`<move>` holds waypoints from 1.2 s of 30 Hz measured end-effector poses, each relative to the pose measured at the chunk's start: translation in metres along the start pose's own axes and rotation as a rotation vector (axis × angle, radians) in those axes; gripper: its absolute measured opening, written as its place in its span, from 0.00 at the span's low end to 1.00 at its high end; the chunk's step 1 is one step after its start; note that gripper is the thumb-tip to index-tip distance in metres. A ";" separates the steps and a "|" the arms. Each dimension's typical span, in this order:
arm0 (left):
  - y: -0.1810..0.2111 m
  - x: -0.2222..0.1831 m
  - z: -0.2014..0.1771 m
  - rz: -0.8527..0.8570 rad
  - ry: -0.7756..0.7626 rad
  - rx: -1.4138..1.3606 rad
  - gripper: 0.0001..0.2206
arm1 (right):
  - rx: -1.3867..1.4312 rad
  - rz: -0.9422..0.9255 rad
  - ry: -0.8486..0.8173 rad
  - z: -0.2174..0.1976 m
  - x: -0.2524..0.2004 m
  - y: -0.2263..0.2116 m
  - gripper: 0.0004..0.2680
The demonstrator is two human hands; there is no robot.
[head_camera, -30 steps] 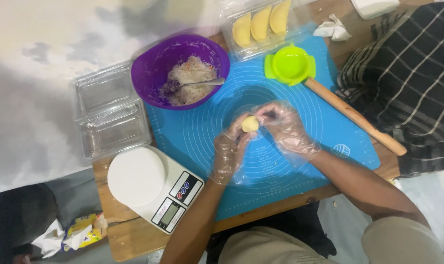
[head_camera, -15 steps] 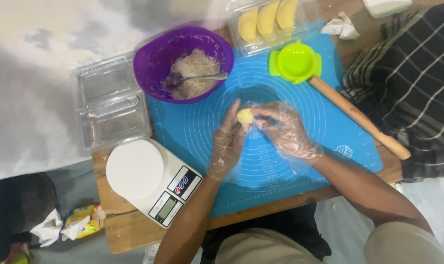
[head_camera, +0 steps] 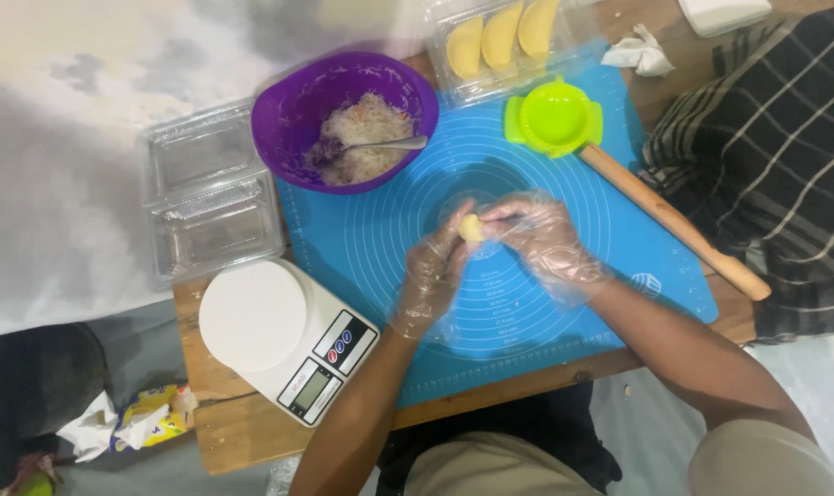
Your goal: Rolling out small portions of dough into flat circles using a rolling pin on a silicone mat.
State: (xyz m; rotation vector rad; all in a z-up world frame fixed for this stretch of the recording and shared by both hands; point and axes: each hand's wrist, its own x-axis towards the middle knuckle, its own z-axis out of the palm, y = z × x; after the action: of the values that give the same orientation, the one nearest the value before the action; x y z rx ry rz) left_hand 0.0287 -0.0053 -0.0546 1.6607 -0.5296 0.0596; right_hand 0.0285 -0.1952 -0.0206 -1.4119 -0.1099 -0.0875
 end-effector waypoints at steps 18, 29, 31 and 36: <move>0.009 0.013 -0.003 0.116 0.096 0.039 0.24 | -0.161 0.339 0.247 0.026 0.010 -0.024 0.09; 0.041 0.019 -0.013 0.004 0.105 -0.117 0.21 | -0.275 -0.139 0.043 0.016 0.009 -0.026 0.08; 0.043 0.019 -0.015 -0.032 0.097 -0.123 0.20 | -0.240 -0.108 0.061 0.017 0.010 -0.025 0.08; 0.041 0.019 -0.015 -0.067 0.035 -0.153 0.21 | -0.197 -0.139 0.038 0.017 0.007 -0.007 0.10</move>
State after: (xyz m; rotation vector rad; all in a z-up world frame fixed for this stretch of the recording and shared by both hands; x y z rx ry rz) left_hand 0.0342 0.0007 -0.0074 1.5236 -0.4413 -0.0012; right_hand 0.0340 -0.1793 -0.0104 -1.5976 -0.1722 -0.2454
